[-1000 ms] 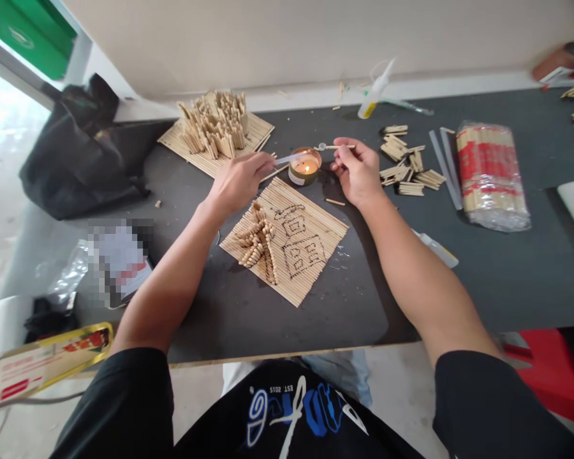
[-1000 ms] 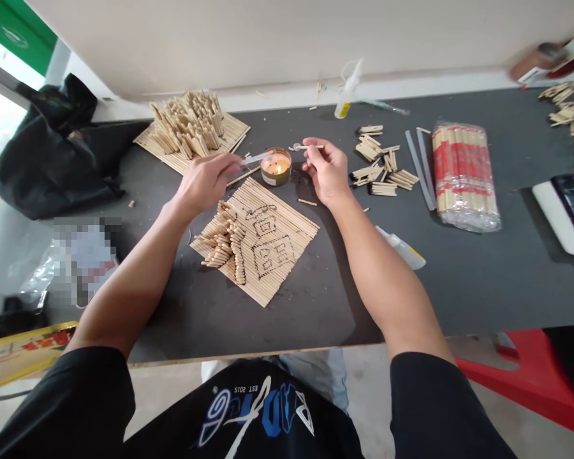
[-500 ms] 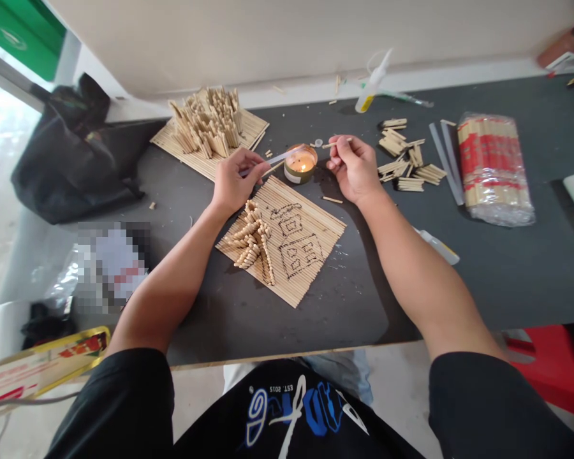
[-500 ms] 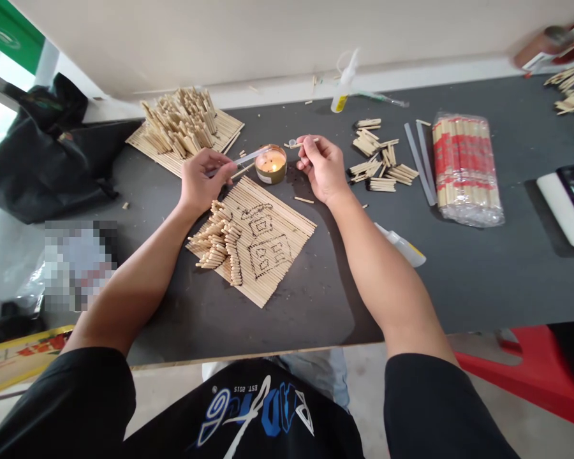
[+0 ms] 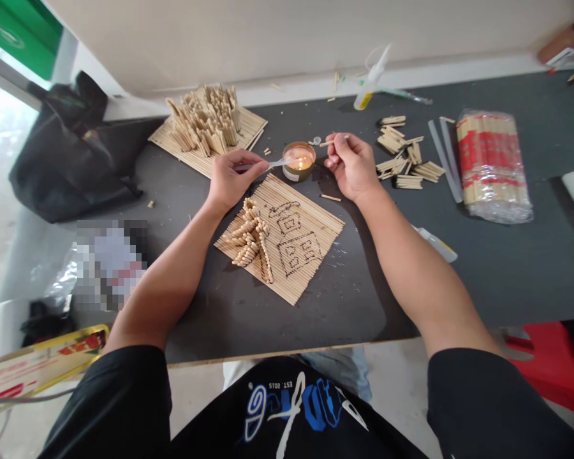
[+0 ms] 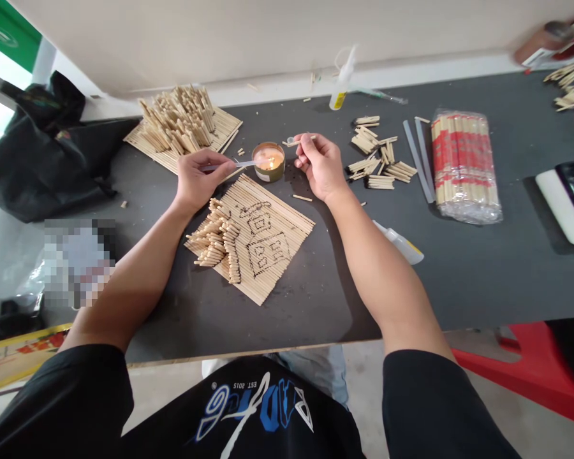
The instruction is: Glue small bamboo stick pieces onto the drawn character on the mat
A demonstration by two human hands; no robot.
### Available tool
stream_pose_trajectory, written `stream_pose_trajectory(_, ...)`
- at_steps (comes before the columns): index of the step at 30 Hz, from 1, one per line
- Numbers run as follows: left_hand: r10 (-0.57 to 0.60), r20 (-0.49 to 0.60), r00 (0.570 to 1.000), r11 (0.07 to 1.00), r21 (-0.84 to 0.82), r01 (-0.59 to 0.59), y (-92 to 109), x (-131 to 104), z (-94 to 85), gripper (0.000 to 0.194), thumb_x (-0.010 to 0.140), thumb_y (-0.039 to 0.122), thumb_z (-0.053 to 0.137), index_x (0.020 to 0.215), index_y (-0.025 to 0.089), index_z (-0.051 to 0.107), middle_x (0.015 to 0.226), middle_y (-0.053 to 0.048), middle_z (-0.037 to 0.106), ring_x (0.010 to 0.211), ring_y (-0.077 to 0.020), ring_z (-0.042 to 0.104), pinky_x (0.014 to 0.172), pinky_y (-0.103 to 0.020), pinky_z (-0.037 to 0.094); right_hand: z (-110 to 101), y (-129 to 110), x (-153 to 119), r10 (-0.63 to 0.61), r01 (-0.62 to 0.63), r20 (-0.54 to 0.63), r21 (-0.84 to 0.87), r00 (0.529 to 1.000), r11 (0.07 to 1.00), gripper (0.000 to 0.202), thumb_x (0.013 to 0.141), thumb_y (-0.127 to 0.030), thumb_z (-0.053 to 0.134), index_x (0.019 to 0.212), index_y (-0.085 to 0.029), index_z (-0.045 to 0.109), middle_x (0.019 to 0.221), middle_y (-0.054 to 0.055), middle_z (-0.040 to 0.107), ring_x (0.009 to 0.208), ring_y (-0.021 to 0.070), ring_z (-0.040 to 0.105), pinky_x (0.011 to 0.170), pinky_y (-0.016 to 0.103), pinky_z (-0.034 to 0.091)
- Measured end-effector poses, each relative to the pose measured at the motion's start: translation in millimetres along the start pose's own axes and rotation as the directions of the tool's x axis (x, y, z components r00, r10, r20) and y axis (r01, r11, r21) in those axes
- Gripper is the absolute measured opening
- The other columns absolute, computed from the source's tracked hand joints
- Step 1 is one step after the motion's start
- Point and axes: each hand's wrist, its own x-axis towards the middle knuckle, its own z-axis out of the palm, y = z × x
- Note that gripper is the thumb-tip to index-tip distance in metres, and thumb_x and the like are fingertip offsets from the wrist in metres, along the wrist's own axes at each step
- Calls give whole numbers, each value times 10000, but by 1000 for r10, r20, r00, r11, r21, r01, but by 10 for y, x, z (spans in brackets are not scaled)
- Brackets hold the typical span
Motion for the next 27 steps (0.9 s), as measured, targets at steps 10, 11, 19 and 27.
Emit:
stream_pose_trajectory(10, 12, -29, 1000, 993, 122, -8, -7, -2, -9, 178, 855, 388, 775, 837, 212, 764, 719, -21, 677, 609, -97, 541, 558, -254, 424, -4, -6, -27, -13, 13, 4, -66, 1000, 998, 590, 808, -859, 578, 896, -277, 607, 833, 21, 527, 733, 166, 541, 737, 337, 546)
stream_pose_trajectory(11, 14, -33, 999, 992, 126, -10, 0, -2, -9, 174, 853, 384, 776, 832, 211, 765, 705, -19, 668, 600, -95, 527, 552, -254, 414, -3, -12, -33, -16, 17, 8, -60, 1000, 998, 586, 806, -855, 586, 899, -277, 608, 834, 19, 525, 733, 166, 541, 745, 340, 545)
stream_pose_trajectory(19, -1, -34, 999, 991, 131, 6, 36, -12, 17, 183, 848, 398, 777, 862, 216, 771, 676, -26, 627, 593, -100, 511, 561, -255, 408, -1, -21, -48, -25, 26, 22, -76, 999, 997, 567, 810, -854, 584, 956, -308, 626, 882, 34, 563, 777, 202, 559, 771, 410, 554)
stream_pose_trajectory(27, -103, -35, 994, 995, 6, 103, -50, 55, -37, 310, 831, 519, 762, 870, 219, 696, 724, -27, 619, 606, -105, 556, 520, -231, 406, 3, -35, -49, -11, 14, 35, -92, 999, 996, 560, 798, -854, 591, 927, -308, 605, 886, 38, 555, 805, 212, 550, 740, 399, 523)
